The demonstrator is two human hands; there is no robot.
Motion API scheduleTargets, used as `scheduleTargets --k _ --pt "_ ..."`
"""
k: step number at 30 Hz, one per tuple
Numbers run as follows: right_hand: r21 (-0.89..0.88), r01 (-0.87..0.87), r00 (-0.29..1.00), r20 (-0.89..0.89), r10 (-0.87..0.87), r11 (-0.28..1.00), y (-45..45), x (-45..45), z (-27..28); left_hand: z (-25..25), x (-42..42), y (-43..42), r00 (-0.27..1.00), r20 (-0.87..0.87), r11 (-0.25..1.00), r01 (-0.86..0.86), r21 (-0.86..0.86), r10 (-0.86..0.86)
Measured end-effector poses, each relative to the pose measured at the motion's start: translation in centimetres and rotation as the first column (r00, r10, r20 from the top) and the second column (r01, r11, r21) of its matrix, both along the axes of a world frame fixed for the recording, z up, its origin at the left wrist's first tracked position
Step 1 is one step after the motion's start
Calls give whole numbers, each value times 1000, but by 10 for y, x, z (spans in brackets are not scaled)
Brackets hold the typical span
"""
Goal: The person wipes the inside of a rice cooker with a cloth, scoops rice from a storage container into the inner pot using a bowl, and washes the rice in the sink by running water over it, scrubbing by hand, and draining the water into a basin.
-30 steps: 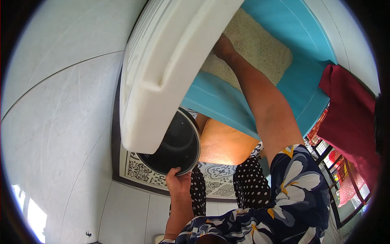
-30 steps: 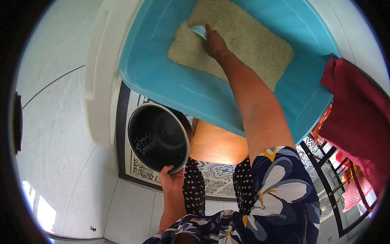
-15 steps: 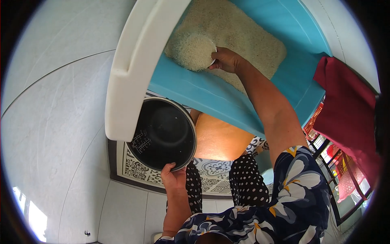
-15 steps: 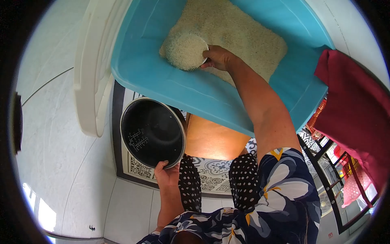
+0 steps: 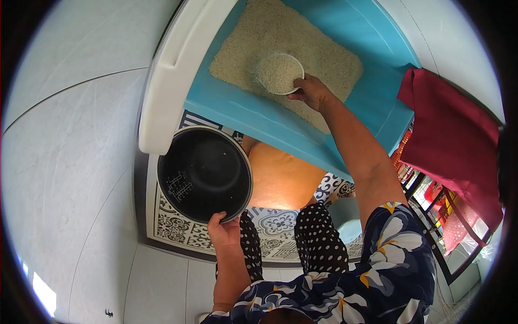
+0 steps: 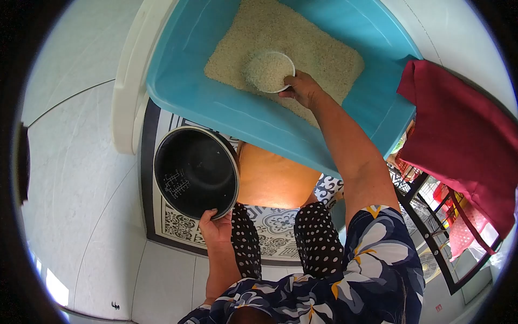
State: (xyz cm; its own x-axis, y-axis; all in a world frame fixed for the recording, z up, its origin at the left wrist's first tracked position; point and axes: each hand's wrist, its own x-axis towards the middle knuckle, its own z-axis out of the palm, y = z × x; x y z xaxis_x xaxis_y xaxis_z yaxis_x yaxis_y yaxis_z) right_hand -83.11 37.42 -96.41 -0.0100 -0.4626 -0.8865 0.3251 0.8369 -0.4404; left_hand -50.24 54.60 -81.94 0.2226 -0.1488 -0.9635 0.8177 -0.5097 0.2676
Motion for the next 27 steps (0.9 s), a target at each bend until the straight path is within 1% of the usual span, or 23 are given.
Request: scheduleTargets --k 1,5,7,11,14,16,20,22,26,27 --pt "-5 2 998 -56 -3 1000 0 1 4 0 -1 0 1000 5 1000 -13 5 13" --pt "-3 45 998 -52 -45 999 9 -6 -1 0 1 4 999 -28 1000 -22 -18 22" --pt "38 111 993 -42 -110 993 12 -7 -1 1 0 4 1000 -24 999 -21 -50 20" --pt "19 111 992 -58 -110 994 15 -6 -3 3 -1 3 999 -22 998 -24 -59 23" --pt "-17 74 993 -95 -75 997 15 -5 -5 2 0 3 1000 -21 998 -22 -52 21" --pt "-76 45 989 -140 -55 996 15 -7 -10 0 1 6 999 -19 999 -27 -41 27" --pt "-25 99 985 -138 -102 995 15 -9 -14 -1 4 7 999 -48 999 -23 -29 21" --pt "-17 153 983 -98 -153 988 16 -10 -10 -1 1 6 1000 -12 999 -25 -37 25" --pt "-31 137 986 -92 -139 990 18 -13 -11 -1 1 6 1000 -15 999 -23 -42 23" --pt "-47 98 988 -119 -103 994 19 -15 -13 -1 1 6 1000 -17 999 -13 -36 12"
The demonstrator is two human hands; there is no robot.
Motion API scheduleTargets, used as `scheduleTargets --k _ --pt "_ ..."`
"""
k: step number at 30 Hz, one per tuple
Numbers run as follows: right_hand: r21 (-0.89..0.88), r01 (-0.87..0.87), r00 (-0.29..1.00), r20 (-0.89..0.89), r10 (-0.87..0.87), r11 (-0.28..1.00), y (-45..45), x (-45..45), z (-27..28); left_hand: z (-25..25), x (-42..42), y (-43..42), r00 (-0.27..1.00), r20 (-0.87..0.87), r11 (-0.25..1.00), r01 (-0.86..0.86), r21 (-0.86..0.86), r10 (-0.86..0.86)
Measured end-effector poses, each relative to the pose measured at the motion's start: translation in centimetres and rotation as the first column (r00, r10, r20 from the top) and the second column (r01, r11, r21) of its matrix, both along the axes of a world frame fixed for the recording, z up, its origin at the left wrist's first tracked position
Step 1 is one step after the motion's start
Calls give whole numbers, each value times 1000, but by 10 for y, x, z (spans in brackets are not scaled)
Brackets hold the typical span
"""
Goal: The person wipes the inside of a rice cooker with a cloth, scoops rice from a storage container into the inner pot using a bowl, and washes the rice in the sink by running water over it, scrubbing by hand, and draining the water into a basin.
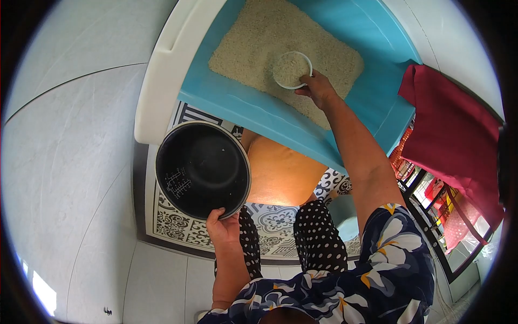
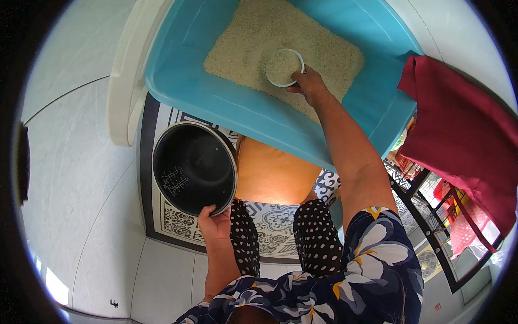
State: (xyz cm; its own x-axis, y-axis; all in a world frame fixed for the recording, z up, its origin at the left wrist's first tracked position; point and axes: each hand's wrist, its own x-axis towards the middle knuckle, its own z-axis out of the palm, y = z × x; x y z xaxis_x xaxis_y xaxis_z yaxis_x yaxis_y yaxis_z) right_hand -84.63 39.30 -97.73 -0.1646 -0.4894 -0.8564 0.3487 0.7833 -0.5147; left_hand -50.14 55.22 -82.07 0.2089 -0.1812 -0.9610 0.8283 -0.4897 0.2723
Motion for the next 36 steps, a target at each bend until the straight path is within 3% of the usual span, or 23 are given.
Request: scheduleTargets --k 11,21,24,28,31,35,36 --pt "39 -8 1000 -25 9 999 7 -7 14 1 -1 -3 1000 15 1000 -18 13 18" --pt "18 173 979 108 -174 985 32 -18 47 2 -2 -4 1000 -10 1000 -9 -16 9" --pt "-25 201 957 220 -191 979 44 -22 78 -9 6 16 1000 -20 996 -5 -87 4" --pt "-53 284 924 283 -258 957 51 -18 151 24 9 17 992 -100 979 59 -193 -79" --pt "-65 277 933 256 -252 959 56 -10 209 58 11 29 997 -52 998 54 -44 -57" --pt "-78 251 920 330 -212 965 74 -1 263 104 12 38 988 -77 988 128 -84 -134" --pt "-63 323 874 403 -273 944 77 4 279 115 7 34 988 -76 987 129 -99 -136"
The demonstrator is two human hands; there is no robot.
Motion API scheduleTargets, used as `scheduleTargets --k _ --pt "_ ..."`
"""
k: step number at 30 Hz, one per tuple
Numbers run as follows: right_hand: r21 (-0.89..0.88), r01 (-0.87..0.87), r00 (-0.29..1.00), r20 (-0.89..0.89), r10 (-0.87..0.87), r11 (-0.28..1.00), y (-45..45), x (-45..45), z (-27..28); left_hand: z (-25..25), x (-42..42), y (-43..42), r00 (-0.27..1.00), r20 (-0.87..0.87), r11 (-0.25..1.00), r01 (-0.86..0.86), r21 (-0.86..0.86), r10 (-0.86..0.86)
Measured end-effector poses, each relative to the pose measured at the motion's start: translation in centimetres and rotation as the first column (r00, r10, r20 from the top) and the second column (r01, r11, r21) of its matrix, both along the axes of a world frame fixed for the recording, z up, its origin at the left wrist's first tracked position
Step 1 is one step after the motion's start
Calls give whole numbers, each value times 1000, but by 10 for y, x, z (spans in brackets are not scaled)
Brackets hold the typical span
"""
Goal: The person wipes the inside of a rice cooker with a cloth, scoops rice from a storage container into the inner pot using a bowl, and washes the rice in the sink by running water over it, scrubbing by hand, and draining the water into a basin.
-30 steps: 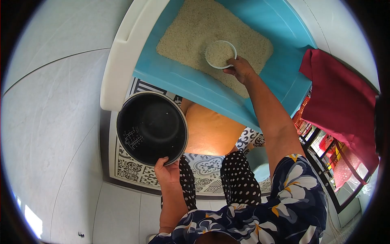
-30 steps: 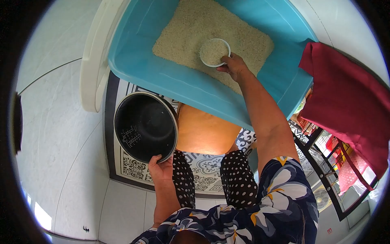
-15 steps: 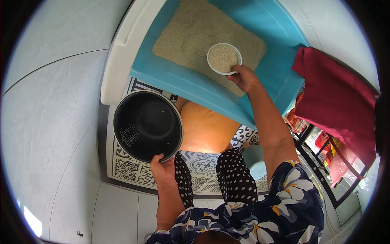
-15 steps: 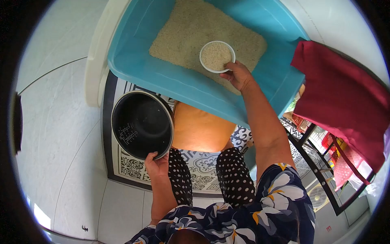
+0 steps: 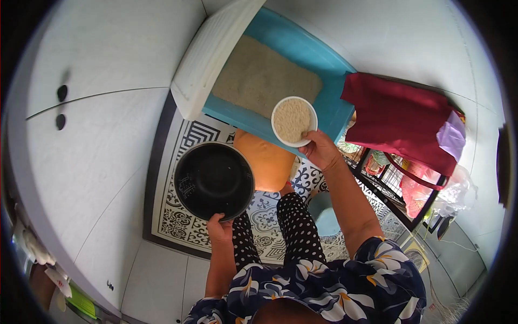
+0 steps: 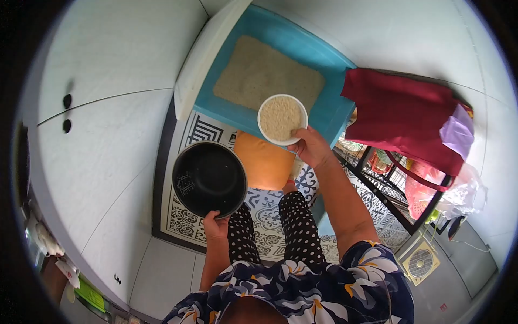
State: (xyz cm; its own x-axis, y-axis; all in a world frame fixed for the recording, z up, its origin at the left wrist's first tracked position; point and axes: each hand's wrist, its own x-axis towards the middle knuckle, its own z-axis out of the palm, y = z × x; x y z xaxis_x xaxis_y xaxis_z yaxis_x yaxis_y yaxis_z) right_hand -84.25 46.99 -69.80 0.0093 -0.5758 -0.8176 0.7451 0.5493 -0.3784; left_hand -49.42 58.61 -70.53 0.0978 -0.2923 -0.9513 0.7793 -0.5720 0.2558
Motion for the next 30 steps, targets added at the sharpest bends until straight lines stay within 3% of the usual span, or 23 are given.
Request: scheduleTargets --k 2,6,8,12,15,19,21,22,24,28,30 --pt "1 67 993 95 -66 998 4 4 17 26 -5 -2 996 84 997 6 72 -12" --pt "5 74 996 39 -74 997 -4 -4 1 18 12 20 991 68 991 112 74 -117" --pt "95 46 993 -110 -35 994 -10 -13 -39 9 16 26 991 53 990 116 82 -121" --pt "153 -93 964 -235 128 984 -39 -27 -141 -36 35 57 991 -17 986 132 100 -131" --pt "246 -149 915 -333 228 958 -68 -27 -211 -33 21 49 999 35 987 36 159 -42" --pt "219 -253 840 -434 327 942 -99 -23 -285 -45 15 34 999 26 971 18 236 -25" --pt "237 -395 610 -655 446 888 -103 -14 -320 -46 15 36 998 -65 982 37 187 -26" --pt "242 -395 623 -639 452 886 -106 -5 -327 -45 12 35 998 -49 979 39 201 -30" --pt "308 -475 357 -789 500 824 -110 12 -334 -42 7 31 995 -53 963 91 252 -80" --pt "299 -526 388 -749 537 797 -108 38 -321 -48 8 33 992 -107 970 94 226 -71" --pt "217 -608 620 -471 627 764 -111 41 -311 -49 8 31 990 -48 960 141 240 -133"
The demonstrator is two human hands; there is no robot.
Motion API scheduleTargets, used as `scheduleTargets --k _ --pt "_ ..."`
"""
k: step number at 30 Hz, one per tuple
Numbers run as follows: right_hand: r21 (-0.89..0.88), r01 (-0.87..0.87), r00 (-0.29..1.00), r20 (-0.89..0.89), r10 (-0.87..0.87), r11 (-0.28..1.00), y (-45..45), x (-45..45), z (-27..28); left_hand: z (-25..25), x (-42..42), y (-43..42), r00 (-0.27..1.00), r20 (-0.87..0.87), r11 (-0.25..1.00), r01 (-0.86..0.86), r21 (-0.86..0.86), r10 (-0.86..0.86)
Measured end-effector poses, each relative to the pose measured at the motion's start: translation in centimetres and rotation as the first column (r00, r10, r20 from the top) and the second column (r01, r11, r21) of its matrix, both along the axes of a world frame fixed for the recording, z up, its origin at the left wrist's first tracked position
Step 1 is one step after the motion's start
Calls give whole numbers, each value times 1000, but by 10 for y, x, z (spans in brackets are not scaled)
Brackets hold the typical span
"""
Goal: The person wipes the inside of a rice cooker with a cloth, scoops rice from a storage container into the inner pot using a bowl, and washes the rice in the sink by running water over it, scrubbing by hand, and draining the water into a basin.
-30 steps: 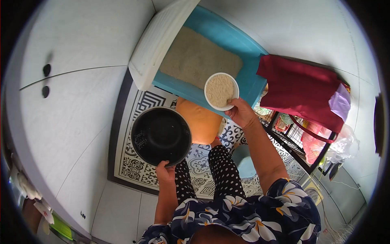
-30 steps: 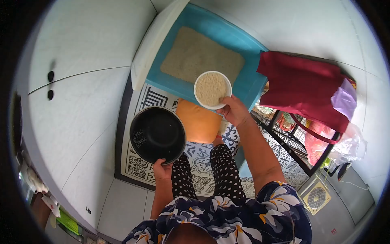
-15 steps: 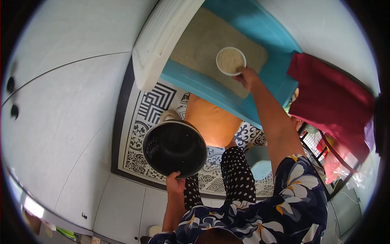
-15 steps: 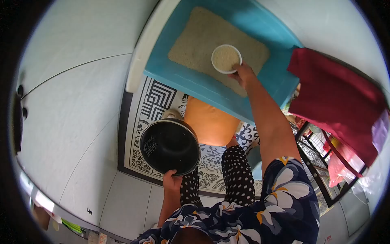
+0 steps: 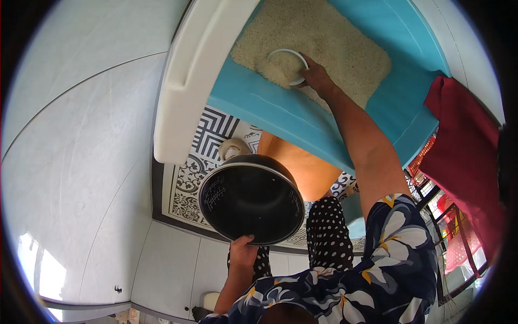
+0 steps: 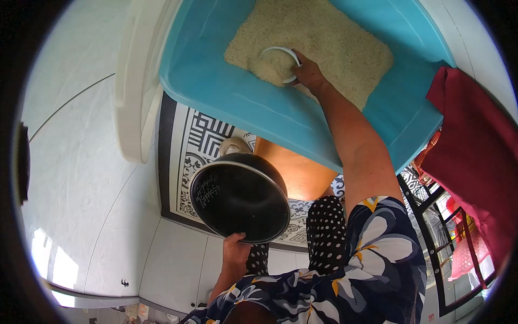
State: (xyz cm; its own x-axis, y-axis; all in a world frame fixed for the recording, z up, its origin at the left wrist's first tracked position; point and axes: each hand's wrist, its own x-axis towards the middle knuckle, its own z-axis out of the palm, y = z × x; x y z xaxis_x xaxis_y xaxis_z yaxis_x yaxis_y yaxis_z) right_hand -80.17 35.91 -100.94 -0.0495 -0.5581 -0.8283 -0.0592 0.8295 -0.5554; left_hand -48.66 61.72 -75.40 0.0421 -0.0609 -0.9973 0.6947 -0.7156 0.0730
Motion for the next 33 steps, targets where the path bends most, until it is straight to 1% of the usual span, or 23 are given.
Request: scheduleTargets --k 1,2,3,4,6,7,9,10,12,13,16,18,20,22,23,25,26,28,29,30,31,32,33 --pt "-3 2 1000 0 -2 1000 0 -4 -1 0 -1 -1 1000 0 1000 2 -3 -2" --pt "82 87 983 153 -99 993 1 -11 -3 1 -2 -3 1000 7 1000 20 11 -20" --pt "178 156 934 295 -204 972 2 -14 -4 2 -1 -4 999 15 999 37 27 -38" --pt "173 160 933 295 -206 972 3 -16 0 2 0 -3 999 14 999 41 22 -42" --pt "199 155 887 403 -225 968 9 -23 12 -2 2 3 999 -17 999 38 -31 -38" --pt "191 159 891 394 -224 969 14 -28 18 -2 2 4 999 -28 998 40 -38 -41" --pt "213 177 788 555 -268 961 23 -38 38 -1 2 4 1000 -11 1000 -12 -13 12" --pt "201 181 795 547 -263 963 24 -41 59 -2 3 5 1000 -25 1000 -11 -23 10" --pt "206 268 750 569 -338 941 35 -41 102 6 6 9 999 39 999 39 -13 -39" --pt "189 329 759 531 -378 925 39 -39 116 16 3 5 999 24 999 42 -19 -41" --pt "176 316 761 540 -360 932 45 -43 172 47 -1 -4 997 36 996 74 -47 -72" --pt "124 331 766 544 -343 936 45 -43 215 64 0 -6 993 24 991 114 -69 -113" --pt "69 338 777 542 -319 939 49 -46 259 84 -11 -11 995 38 989 100 -111 -97" --pt "37 387 764 547 -343 921 56 -47 305 108 -28 -25 997 49 986 74 -147 -67" --pt "32 373 770 547 -329 927 60 -46 332 121 -35 -33 995 44 981 91 -169 -85" --pt "-129 409 837 448 -314 904 69 -41 391 142 -51 -45 996 19 970 91 -226 -89" --pt "-127 392 841 450 -299 911 72 -38 420 148 -60 -51 997 -5 961 73 -266 -77" --pt "-438 204 977 148 -154 876 82 -27 471 165 -77 -66 995 -47 949 74 -307 -92" --pt "-542 -77 981 -191 -33 837 93 -26 482 165 -83 -70 992 -48 942 98 -320 -120" --pt "-537 -92 982 -189 -13 839 102 -22 497 167 -88 -69 987 -50 937 126 -327 -150" --pt "-542 -269 922 -384 50 796 110 -17 510 176 -97 -72 989 -51 940 112 -321 -136" --pt "-517 -439 817 -569 88 735 115 -13 522 185 -107 -80 986 -55 933 131 -335 -158" --pt "-541 -472 775 -631 34 696 121 -11 528 191 -116 -87 981 -59 923 150 -355 -183"
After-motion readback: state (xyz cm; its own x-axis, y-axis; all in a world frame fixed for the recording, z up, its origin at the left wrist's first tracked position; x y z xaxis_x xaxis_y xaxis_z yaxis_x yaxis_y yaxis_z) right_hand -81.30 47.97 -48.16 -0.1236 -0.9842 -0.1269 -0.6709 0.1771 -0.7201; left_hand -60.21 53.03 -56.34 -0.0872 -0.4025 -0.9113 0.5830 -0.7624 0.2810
